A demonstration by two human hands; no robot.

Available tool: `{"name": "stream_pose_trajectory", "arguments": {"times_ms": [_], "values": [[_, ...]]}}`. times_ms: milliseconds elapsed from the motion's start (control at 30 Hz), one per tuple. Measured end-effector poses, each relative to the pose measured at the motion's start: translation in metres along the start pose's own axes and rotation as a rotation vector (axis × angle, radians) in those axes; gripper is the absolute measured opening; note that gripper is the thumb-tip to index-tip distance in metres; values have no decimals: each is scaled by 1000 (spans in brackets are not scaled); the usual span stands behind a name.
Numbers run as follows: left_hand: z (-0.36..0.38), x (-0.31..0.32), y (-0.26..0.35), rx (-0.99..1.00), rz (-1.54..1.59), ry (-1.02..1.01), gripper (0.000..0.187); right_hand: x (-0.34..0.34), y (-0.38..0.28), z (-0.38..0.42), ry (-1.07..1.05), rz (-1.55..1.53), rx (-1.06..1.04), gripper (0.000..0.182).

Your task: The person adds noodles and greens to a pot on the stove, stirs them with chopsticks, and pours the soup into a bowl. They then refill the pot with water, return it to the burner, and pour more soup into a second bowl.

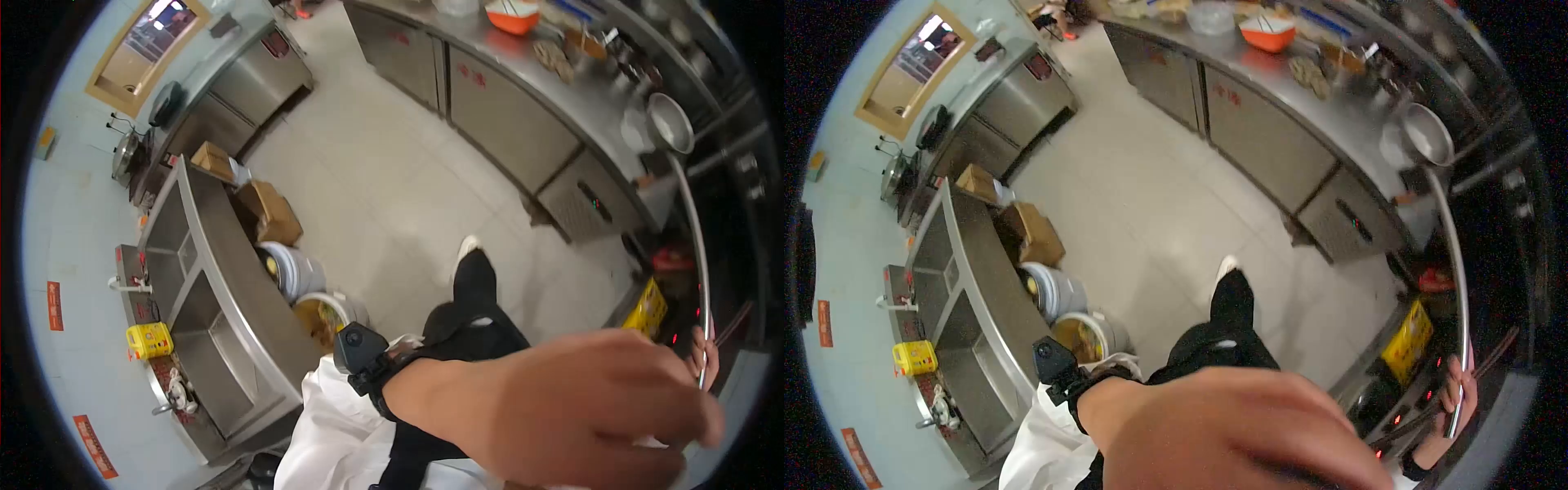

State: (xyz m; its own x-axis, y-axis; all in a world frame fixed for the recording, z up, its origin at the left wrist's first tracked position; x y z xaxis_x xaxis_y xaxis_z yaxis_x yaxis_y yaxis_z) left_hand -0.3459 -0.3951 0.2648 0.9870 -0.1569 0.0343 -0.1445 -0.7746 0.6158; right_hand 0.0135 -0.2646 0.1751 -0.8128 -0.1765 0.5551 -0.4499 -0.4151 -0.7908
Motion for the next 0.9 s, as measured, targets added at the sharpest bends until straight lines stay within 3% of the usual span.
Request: {"name": "stream_pose_trajectory", "arguments": {"times_ms": [33, 100, 133, 200, 267, 333, 367, 433, 633, 700, 900], "values": [[-9, -23, -17, -184, 88, -66, 12, 17, 0, -40, -64, 15, 33, 54], [-15, -79, -49, -282, 10, 2, 18, 56, 4, -107, -32, -38, 39, 59], [-11, -105, -75, -352, -21, 99, 17, 83, 6, -142, -93, -2, 47, 58], [-3, -164, -115, -712, 41, 328, 16, 123, 3, -209, -157, 7, 36, 58], [20, -228, -145, -952, 18, 512, 16, 161, 0, -271, -249, 98, 79, 58], [41, -283, -168, -1093, -4, 700, 17, 198, -2, -337, -285, 146, 76, 57], [50, -307, -176, -1089, 0, 706, 17, 217, -1, -365, -312, 204, 85, 57], [69, -354, -195, -1138, 98, 932, 18, 254, 3, -422, -308, 210, 107, 57], [68, -509, -265, -1145, 177, 1046, 20, 346, 39, -557, -329, 233, 186, 55], [40, -565, -299, -1142, 199, 1027, 23, 371, 50, -592, -210, 268, 182, 57], [-63, -710, -436, -1123, 296, 847, 27, 435, 69, -679, -191, 293, 202, 61]]}}
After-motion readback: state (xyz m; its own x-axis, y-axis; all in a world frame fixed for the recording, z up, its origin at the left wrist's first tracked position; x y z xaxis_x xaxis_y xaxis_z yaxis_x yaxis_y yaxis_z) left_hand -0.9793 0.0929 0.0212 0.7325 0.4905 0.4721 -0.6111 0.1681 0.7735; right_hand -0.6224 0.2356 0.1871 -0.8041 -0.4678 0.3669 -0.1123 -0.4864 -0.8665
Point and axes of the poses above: each hand's wrist, its own z-axis away from the middle knuckle, its own x-axis out of the palm, y = z × x, the point moved 2 cm from there along -z, towards the middle knuckle
